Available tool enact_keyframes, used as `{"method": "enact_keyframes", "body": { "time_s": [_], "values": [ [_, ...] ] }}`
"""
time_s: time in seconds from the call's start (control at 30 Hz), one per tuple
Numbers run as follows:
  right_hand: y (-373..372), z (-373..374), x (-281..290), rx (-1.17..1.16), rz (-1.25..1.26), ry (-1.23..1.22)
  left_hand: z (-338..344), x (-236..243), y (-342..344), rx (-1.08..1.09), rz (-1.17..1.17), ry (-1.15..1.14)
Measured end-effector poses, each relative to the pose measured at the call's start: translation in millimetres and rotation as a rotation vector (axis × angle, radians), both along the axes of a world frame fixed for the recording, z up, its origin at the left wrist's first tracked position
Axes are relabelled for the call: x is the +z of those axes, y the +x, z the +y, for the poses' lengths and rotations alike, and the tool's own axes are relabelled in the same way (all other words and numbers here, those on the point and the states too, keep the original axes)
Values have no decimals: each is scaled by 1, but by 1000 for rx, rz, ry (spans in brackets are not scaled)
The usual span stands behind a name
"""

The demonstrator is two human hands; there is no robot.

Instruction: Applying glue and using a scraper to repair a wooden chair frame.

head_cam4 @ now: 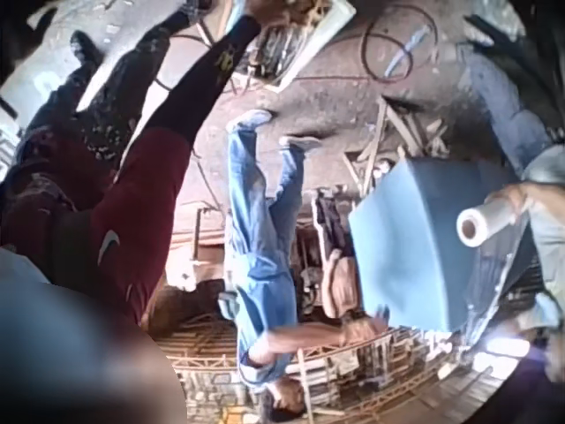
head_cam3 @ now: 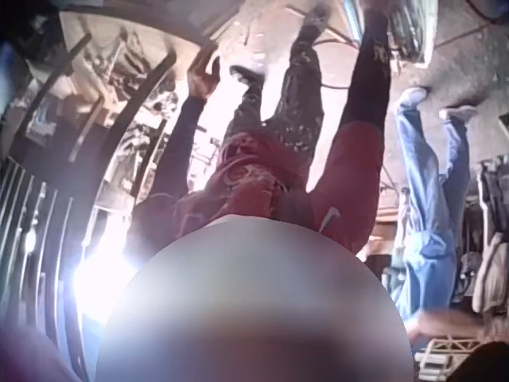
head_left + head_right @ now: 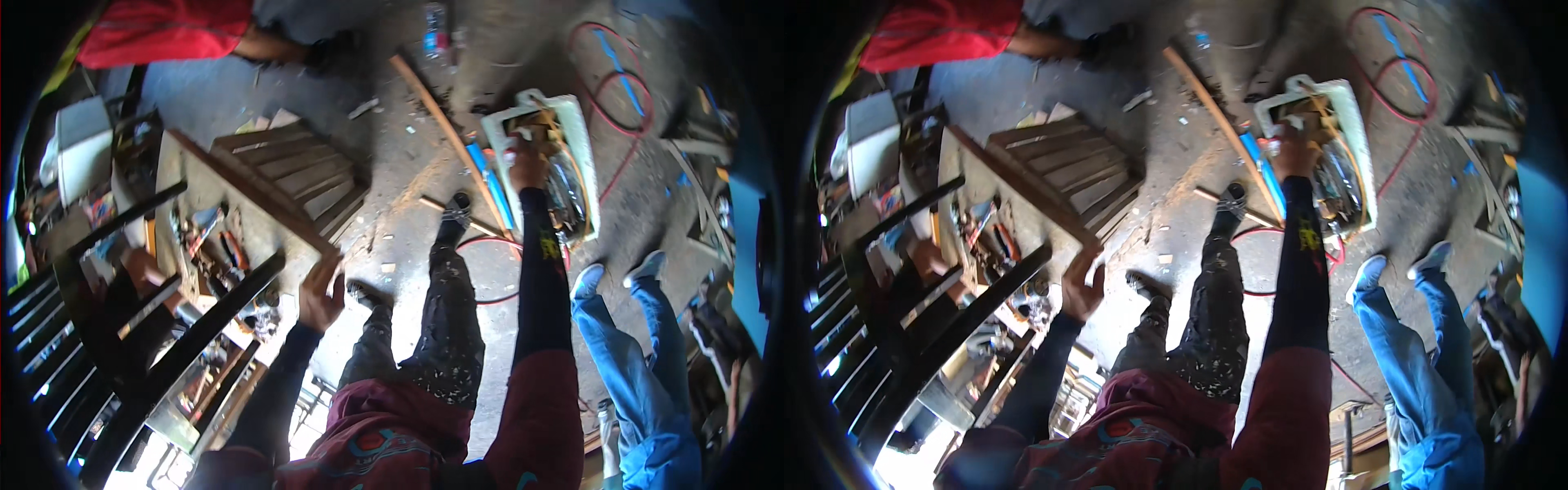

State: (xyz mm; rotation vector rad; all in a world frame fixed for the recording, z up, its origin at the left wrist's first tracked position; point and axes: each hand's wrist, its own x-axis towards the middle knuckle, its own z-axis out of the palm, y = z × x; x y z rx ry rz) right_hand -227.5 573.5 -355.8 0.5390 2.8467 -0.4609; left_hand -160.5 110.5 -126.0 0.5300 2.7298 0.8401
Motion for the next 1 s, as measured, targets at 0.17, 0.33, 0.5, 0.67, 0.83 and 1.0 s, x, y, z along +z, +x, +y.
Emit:
{"method": "enact_keyframes", "body": {
  "time_s": [0.17, 0.33, 0.5, 0.67, 0.83, 1.0],
  "values": [
    [8, -17, 43, -181, 449, 222, 2, -7, -45, -130, 296, 66],
    [-37, -165, -5, -10, 576, -258, -11, -29, -72, 216, 319, -113],
    [-159, -280, -143, 2, 34, -319, -22, -40, -70, 297, 273, -136],
    [-247, -350, -219, -97, -58, -165, -29, -41, -66, 355, 216, -152],
    [-267, -372, -261, -217, 59, -188, -28, -42, -61, 408, 226, -227],
    [-205, -339, -193, 63, 411, -609, -27, -40, -66, 369, 208, -132]
  ]
}}
